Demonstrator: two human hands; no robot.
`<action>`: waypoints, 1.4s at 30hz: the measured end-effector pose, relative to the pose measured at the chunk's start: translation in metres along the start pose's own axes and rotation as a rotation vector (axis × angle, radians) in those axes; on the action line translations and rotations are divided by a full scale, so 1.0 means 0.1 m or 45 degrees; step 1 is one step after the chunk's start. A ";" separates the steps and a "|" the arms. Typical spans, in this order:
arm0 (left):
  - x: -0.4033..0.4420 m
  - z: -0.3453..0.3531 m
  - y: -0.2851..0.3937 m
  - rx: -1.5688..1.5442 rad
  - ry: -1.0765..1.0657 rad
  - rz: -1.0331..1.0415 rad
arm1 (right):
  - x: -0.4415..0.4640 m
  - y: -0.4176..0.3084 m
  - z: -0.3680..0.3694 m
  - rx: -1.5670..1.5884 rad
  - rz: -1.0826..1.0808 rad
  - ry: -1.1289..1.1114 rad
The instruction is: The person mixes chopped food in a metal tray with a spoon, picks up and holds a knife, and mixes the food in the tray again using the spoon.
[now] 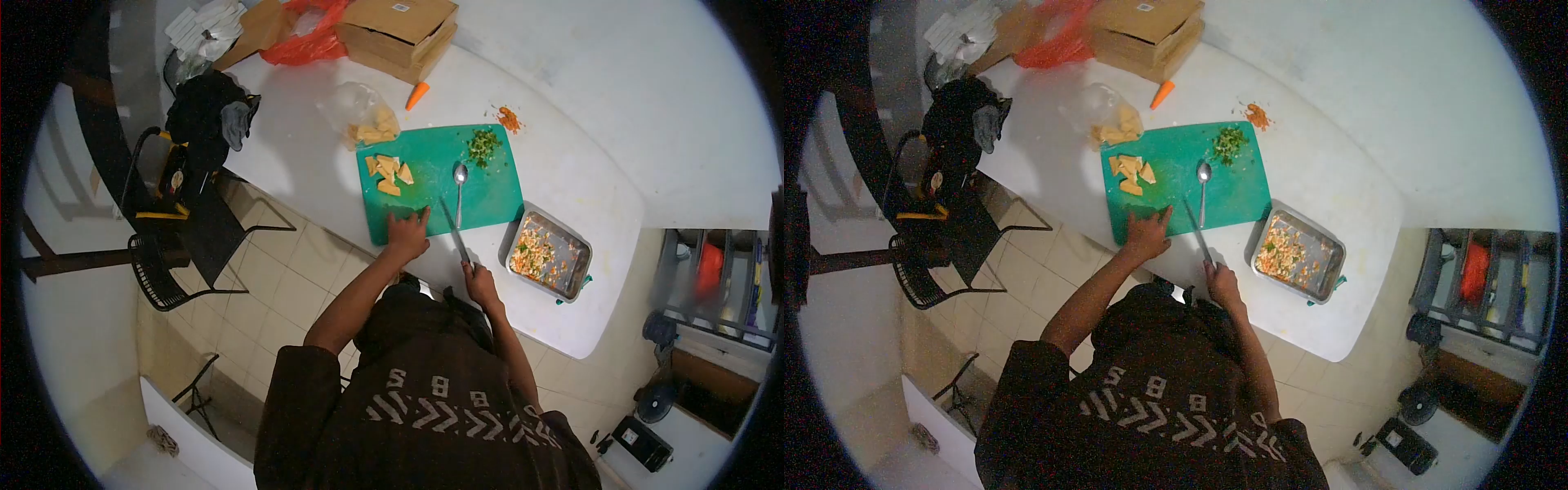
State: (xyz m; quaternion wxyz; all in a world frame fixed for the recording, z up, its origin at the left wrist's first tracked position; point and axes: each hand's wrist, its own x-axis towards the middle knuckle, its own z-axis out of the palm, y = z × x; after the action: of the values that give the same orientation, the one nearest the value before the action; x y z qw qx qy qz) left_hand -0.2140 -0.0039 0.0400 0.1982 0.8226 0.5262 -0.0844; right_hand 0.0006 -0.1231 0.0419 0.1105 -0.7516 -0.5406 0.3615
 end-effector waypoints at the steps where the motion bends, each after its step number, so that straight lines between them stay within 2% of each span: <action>1: 0.01 -0.06 0.00 -0.014 -0.054 -0.005 | 0.02 0.00 0.00 -0.002 -0.006 -0.004; 5: 0.09 -0.17 0.02 0.006 -0.213 -0.032 | 0.03 -0.03 -0.04 0.023 -0.012 -0.042; 7: 0.13 -0.14 0.03 0.002 -0.190 -0.018 | 0.05 0.01 -0.07 0.023 -0.039 -0.090; 10: 0.09 -0.15 0.03 -0.033 -0.166 -0.023 | 0.14 0.06 -0.03 0.071 -0.022 0.064; 13: 0.06 -0.18 0.03 -0.010 -0.154 -0.026 | 0.22 0.13 0.08 0.033 -0.063 -0.026; 16: 0.07 -0.19 0.06 -0.006 -0.129 -0.033 | 0.28 0.15 0.03 0.173 0.044 -0.190; 18: 0.01 -0.18 0.04 -0.026 -0.124 -0.047 | 0.26 0.05 0.04 0.653 0.316 -0.249; 19: -0.01 -0.18 0.03 -0.048 -0.108 -0.029 | 0.22 -0.03 0.02 0.659 0.317 -0.252; 21: -0.01 -0.13 0.02 -0.068 -0.088 -0.001 | 0.17 -0.14 -0.06 0.779 0.328 -0.440; 23: 0.03 0.03 0.01 -0.027 0.062 0.003 | 0.23 -0.07 -0.10 0.822 0.357 -0.482; 27: -0.03 -0.01 0.00 -0.033 0.061 0.004 | 0.32 0.02 0.04 0.953 0.358 -0.604; 30: -0.03 0.00 0.01 -0.035 0.110 0.010 | 0.29 -0.05 0.04 0.816 0.301 -0.692; 31: -0.03 0.03 0.00 -0.062 0.138 -0.013 | 0.35 0.06 0.08 0.809 0.297 -0.695; 33: -0.08 0.02 -0.01 -0.092 0.160 -0.060 | 0.46 0.24 0.20 0.960 0.299 -0.524; 35: -0.16 -0.13 -0.01 -0.146 -0.012 -0.032 | 0.42 0.24 0.32 0.958 0.309 -0.470; 37: -0.11 -0.09 -0.01 -0.120 0.037 -0.041 | 0.41 0.17 0.33 0.680 -0.036 -0.503; 38: -0.09 -0.03 0.02 -0.108 0.080 -0.056 | 0.30 0.04 0.18 0.623 0.234 -0.542; 39: -0.08 -0.03 0.04 -0.113 0.085 -0.054 | 0.32 0.06 0.19 0.617 0.233 -0.537; 41: -0.09 -0.01 0.03 -0.121 0.073 -0.080 | 0.34 0.07 0.24 0.898 0.241 -0.298; 42: -0.13 -0.04 0.04 -0.119 0.071 -0.086 | 0.34 0.10 0.26 0.900 0.240 -0.304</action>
State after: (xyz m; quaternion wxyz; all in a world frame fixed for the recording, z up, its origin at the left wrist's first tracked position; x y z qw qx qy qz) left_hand -0.2165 -0.0143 0.0493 0.2187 0.7964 0.5622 -0.0437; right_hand -0.0043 -0.1020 0.0034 0.2654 -0.6661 -0.3200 0.6193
